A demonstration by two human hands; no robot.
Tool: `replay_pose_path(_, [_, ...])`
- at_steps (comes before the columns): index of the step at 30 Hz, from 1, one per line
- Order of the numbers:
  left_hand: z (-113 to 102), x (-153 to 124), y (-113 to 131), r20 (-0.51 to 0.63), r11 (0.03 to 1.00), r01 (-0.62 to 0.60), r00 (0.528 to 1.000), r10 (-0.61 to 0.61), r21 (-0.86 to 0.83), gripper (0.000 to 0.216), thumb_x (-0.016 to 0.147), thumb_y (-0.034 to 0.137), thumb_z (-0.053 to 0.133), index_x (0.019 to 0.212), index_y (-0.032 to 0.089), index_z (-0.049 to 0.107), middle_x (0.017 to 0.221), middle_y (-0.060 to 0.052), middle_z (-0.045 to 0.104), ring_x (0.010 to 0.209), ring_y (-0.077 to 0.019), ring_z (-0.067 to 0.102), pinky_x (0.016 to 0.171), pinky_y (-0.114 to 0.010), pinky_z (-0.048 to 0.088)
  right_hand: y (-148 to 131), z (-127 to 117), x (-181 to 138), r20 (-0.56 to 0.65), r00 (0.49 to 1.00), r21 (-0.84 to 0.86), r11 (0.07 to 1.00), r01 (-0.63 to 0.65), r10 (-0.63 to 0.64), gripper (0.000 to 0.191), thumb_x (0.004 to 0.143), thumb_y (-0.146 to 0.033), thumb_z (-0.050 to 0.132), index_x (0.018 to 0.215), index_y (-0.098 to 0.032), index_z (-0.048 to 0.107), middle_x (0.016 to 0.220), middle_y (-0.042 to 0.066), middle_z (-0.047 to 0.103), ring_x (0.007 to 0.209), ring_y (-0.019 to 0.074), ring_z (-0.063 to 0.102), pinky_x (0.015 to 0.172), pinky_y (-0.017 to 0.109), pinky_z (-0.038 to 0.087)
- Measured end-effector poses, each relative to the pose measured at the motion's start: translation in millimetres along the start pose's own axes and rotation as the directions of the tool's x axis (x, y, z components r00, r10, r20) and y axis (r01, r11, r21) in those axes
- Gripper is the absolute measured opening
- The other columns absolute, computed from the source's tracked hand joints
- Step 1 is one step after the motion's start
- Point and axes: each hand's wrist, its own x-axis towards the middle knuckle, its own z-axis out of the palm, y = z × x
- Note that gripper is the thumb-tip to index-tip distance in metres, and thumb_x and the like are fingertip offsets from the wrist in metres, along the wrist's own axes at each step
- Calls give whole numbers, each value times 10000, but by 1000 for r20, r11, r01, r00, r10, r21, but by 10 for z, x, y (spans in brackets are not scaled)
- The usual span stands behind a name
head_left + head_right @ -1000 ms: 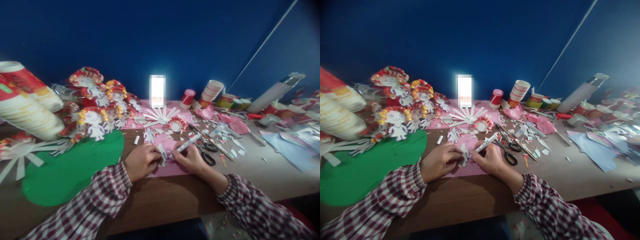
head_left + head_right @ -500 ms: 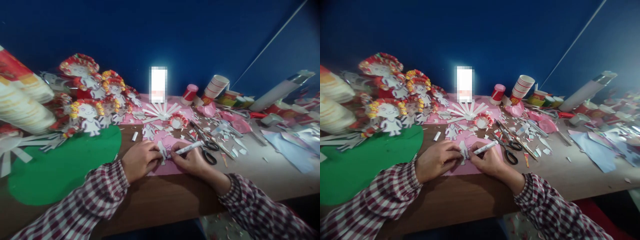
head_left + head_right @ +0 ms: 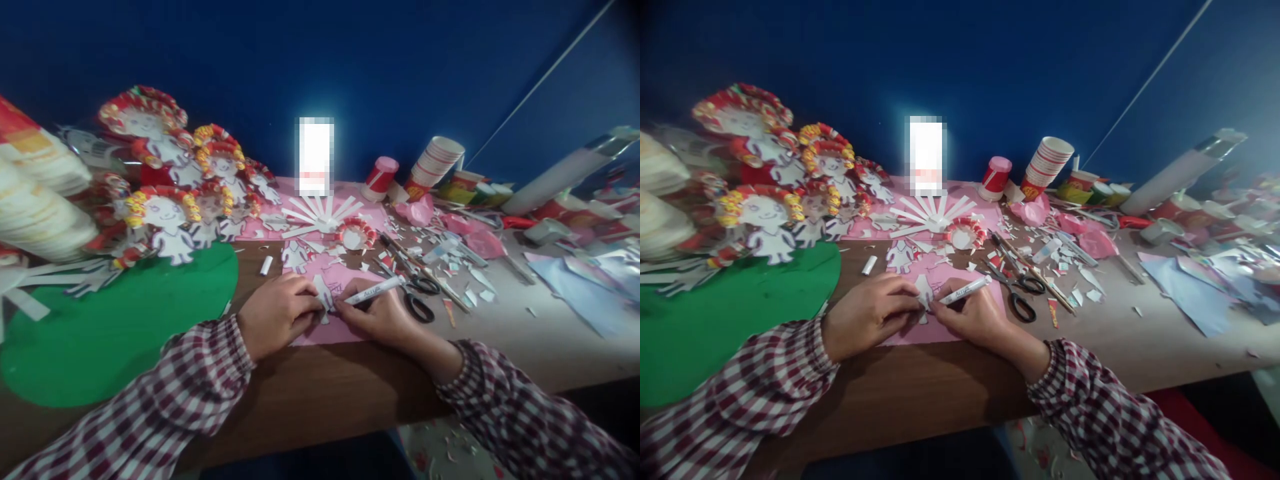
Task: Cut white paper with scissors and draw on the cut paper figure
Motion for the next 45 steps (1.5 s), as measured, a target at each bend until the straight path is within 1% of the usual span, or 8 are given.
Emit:
replay_pose_path(2, [-6, 1, 3, 9, 1000, 8, 1000, -8, 5, 200, 812, 215, 502, 964, 194, 629, 945, -65, 593, 910, -206, 498, 827, -358, 388, 11, -7, 16, -53, 999, 17, 1000, -3, 4, 84, 729, -242, 590, 682, -174, 573, 624, -2, 588, 576, 122, 536, 535, 213, 412])
replay_pose_path(4, [-11, 2, 5, 22, 1000, 17, 1000, -17, 7, 188, 808, 215, 507, 950, 186, 625, 934, -70, 592, 911, -208, 501, 824, -356, 393, 26, -17, 28, -74, 997, 33, 999, -3, 6, 64, 725, -230, 588, 695, -175, 576, 640, 2, 592, 588, 125, 539, 543, 216, 420])
replay_pose_path(7, [-15, 1, 4, 27, 1000, 16, 1000, -16, 6, 170, 804, 218, 513, 925, 188, 629, 943, -67, 593, 916, -208, 502, 831, -356, 393, 34, -34, 28, -30, 1000, 46, 999, -2, 3, 75, 727, -242, 594, 709, -171, 580, 632, 5, 585, 567, 119, 525, 508, 205, 413])
replay_pose_path(11, [-6, -1, -1, 10, 1000, 5, 1000, -5, -2, 175, 805, 211, 512, 935, 189, 628, 950, -64, 598, 908, -201, 504, 834, -350, 393, -10, -44, 10, 49, 999, -8, 1000, -2, 2, 63, 721, -206, 580, 682, -160, 595, 580, 1, 574, 491, 94, 470, 433, 179, 361])
replay_pose_path(17, [3, 0, -3, 0, 1000, 2, 1000, -2, -11, 168, 812, 215, 507, 924, 195, 630, 948, -58, 600, 904, -197, 506, 834, -346, 391, -56, -29, 10, 43, 999, -57, 998, 7, -4, 94, 726, -183, 559, 637, -155, 566, 533, -16, 527, 472, 84, 424, 421, 174, 330])
replay_pose_path(22, [0, 3, -1, -7, 1000, 10, 1000, -10, -13, 161, 809, 219, 516, 913, 194, 636, 937, -57, 602, 906, -196, 508, 834, -346, 393, -40, -31, 6, 37, 999, -97, 995, 30, -27, 111, 740, -192, 553, 634, -160, 563, 543, -13, 537, 484, 89, 436, 439, 183, 335])
replay_pose_path(29, [10, -1, -12, -18, 1000, -3, 1000, 3, -14, 164, 807, 210, 512, 915, 192, 634, 928, -58, 605, 897, -193, 513, 833, -349, 397, -52, -37, 2, 61, 998, -91, 996, 20, -14, 122, 750, -224, 562, 649, -157, 578, 554, -8, 549, 489, 90, 441, 443, 185, 338])
replay_pose_path(45, [0, 7, -1, -12, 1000, -4, 1000, 4, -7, 162, 820, 226, 502, 909, 188, 631, 932, -57, 607, 897, -195, 511, 832, -349, 391, -56, -39, 1, 77, 996, -103, 994, 45, -37, 95, 743, -177, 567, 657, -150, 599, 578, -5, 584, 510, 92, 485, 473, 183, 360])
